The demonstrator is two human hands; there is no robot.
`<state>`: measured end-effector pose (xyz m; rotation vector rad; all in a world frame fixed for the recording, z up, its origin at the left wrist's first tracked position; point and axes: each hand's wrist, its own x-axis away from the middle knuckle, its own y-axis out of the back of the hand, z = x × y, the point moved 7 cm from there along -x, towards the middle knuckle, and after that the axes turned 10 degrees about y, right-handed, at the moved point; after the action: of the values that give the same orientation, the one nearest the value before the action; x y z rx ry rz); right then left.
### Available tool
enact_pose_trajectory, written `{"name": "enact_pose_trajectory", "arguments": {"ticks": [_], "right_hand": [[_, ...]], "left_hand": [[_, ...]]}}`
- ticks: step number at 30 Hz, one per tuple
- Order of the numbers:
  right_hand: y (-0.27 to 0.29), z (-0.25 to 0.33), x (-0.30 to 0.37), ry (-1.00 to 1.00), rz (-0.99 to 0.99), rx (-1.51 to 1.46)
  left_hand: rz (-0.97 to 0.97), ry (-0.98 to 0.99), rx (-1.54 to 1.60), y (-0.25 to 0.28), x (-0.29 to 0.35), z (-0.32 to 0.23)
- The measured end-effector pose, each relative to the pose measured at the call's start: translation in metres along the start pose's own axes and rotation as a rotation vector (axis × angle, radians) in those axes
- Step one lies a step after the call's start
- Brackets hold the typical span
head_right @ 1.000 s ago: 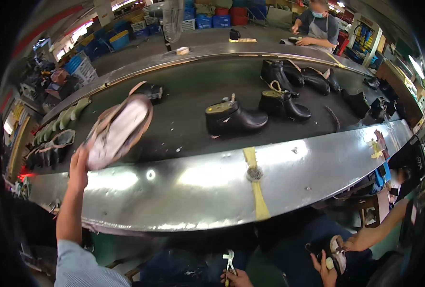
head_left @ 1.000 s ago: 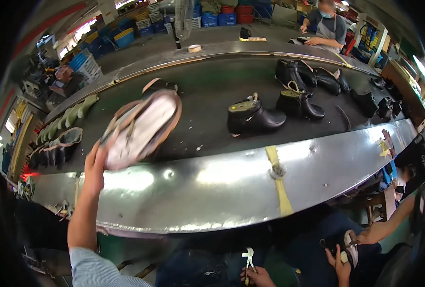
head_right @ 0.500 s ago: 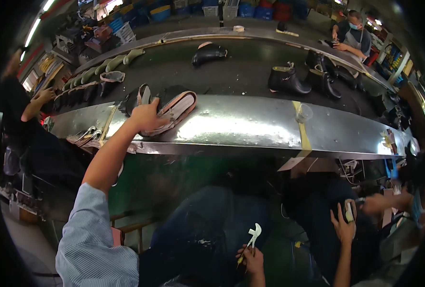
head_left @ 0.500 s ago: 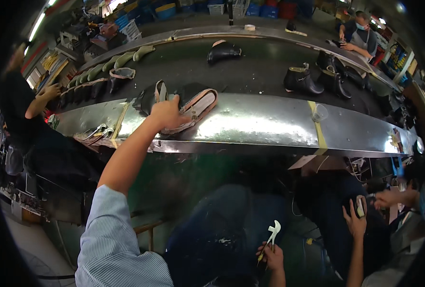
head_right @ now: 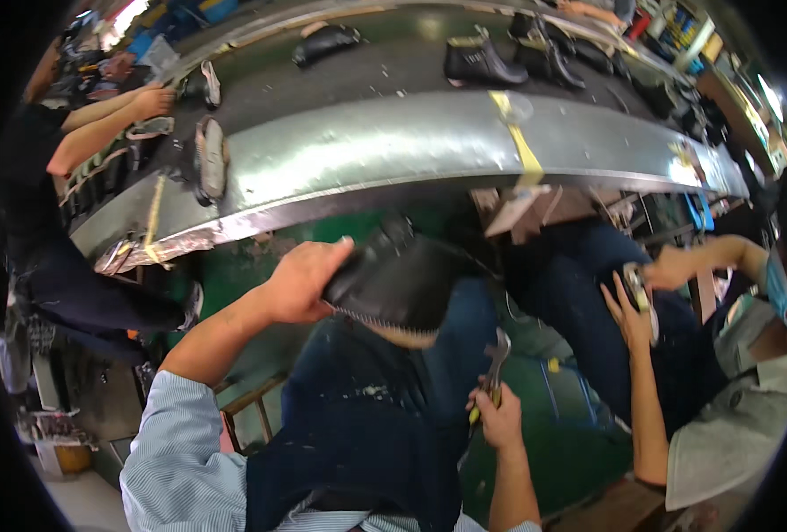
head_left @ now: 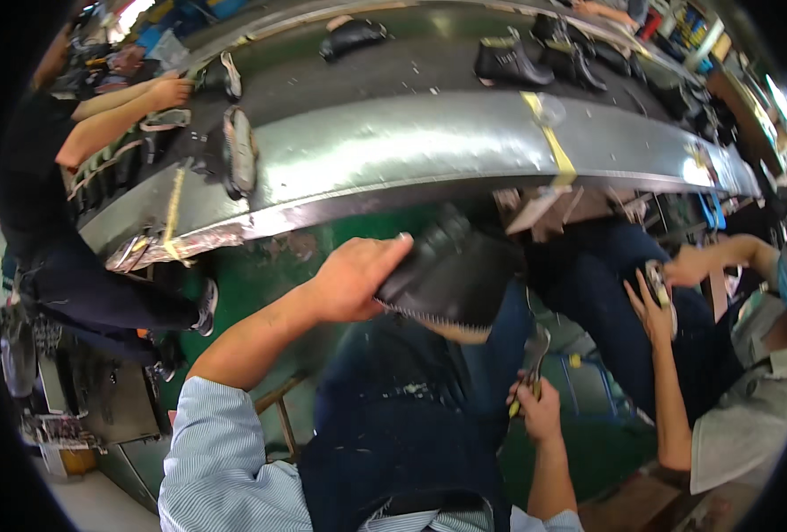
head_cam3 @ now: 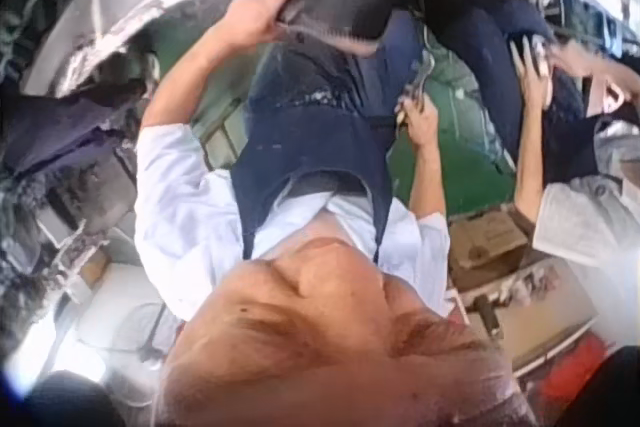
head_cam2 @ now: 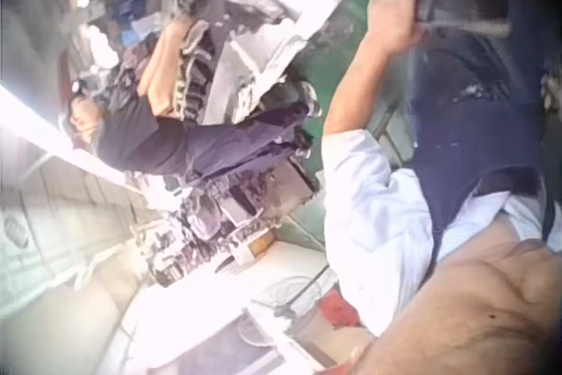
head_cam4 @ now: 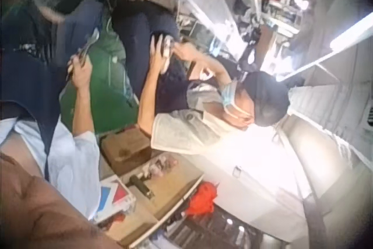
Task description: Picking up shoe uppers from a conveyor belt and using lasting tools to pull and secure the material over a shoe last.
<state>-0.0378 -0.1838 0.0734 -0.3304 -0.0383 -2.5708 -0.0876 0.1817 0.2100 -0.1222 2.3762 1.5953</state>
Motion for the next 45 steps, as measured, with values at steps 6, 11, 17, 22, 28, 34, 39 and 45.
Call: {"name": "enact_pose_trajectory", "arguments": {"ticks": [6, 11, 17, 22, 28, 34, 39, 45], "right_hand": [[-0.004, 0.029, -0.001, 0.009, 0.014, 0.043], [-0.025, 0.039, 0.013, -0.147, 0.181, 0.306], [-0.033, 0.057, 0.011, -0.149, 0.389, 0.485], [-0.043, 0.067, 0.005, -0.124, 0.501, 0.585], [-0.044, 0.067, -0.001, -0.256, 0.619, 0.575], [-0.044, 0.054, -0.011, -0.558, 0.723, 0.285], [-0.054, 0.058, -0.024, -0.716, 0.773, 0.104], [-0.040, 0.091, -0.027, -0.526, 0.867, 0.439]], "left_hand": [[0.197, -0.350, -0.050, -0.130, 0.011, 0.000], [0.470, -0.103, -0.011, -0.137, -0.001, -0.018], [0.550, 0.119, 0.141, -0.122, -0.008, -0.039], [0.384, 0.487, 0.253, -0.140, -0.021, -0.054], [0.333, 0.492, 0.410, -0.141, -0.004, -0.040], [0.438, 0.333, 0.408, -0.137, -0.008, -0.048], [0.353, 0.290, 0.422, -0.141, 0.001, -0.049], [0.341, 0.277, 0.417, -0.144, 0.002, -0.043]]}}
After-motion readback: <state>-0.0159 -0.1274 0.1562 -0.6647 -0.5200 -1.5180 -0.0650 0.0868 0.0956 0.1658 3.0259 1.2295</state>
